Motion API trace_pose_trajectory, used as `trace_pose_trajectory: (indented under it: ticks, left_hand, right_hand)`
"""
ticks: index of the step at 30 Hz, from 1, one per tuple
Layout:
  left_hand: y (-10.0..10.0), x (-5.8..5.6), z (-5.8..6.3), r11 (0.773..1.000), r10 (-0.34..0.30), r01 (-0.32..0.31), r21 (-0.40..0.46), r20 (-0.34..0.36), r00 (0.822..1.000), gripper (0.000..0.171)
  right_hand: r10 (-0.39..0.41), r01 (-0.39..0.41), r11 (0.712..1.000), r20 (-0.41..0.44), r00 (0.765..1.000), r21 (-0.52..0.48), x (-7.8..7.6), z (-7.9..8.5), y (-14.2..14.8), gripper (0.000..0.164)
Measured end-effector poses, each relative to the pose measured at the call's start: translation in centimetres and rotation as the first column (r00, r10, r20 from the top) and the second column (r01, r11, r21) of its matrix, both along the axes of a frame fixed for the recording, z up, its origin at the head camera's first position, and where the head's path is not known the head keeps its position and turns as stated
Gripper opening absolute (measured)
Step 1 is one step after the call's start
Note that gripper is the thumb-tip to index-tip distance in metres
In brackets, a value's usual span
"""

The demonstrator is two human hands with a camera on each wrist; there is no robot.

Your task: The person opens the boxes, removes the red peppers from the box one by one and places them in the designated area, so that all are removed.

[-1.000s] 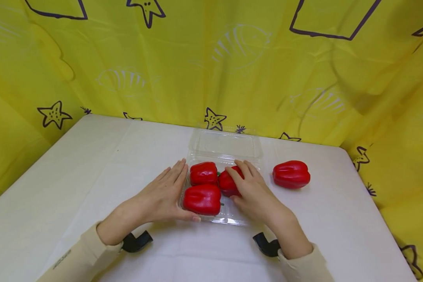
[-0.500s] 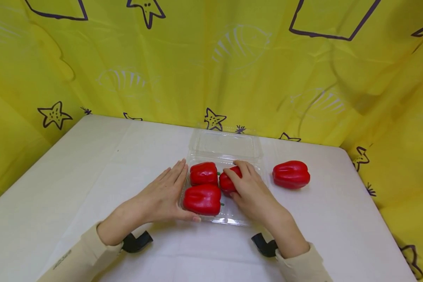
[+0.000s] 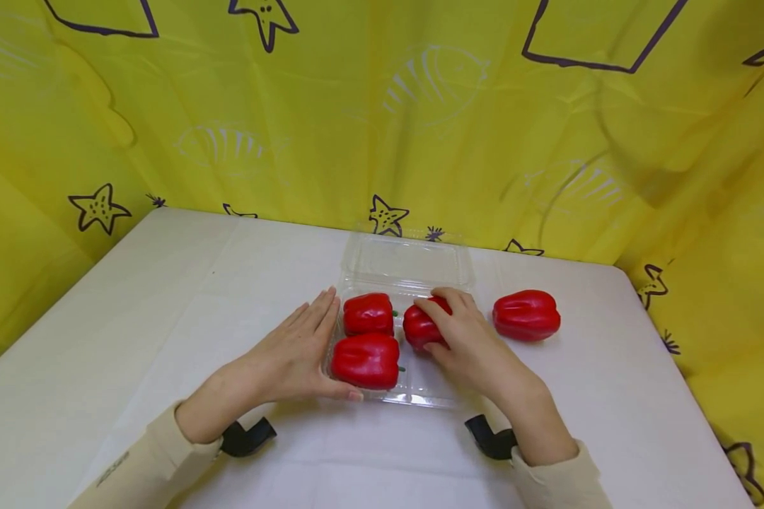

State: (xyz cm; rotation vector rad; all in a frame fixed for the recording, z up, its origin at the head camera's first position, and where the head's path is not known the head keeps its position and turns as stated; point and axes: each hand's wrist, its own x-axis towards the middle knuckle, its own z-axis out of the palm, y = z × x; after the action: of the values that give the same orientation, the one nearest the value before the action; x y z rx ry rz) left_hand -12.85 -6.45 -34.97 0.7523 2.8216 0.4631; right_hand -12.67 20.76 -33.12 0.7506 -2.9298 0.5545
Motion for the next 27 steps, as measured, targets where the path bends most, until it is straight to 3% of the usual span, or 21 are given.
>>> trace_pose_trajectory:
  ticks: [14,27]
  left_hand:
    - [0.0,0.0,0.1,1.000,0.002,-0.002,0.007,0.000,1.000,0.131]
    - [0.0,0.0,0.0,1.000,-0.001,0.001,0.003,-0.007,1.000,0.131]
  right_hand:
    - [0.002,-0.004,1.000,-0.096,0.995,-0.013,0.9,1.9,0.7,0.068]
    - [-0.057,0.049,0.997,-0.143,0.988,-0.059,1.3,3.2,2.4,0.066]
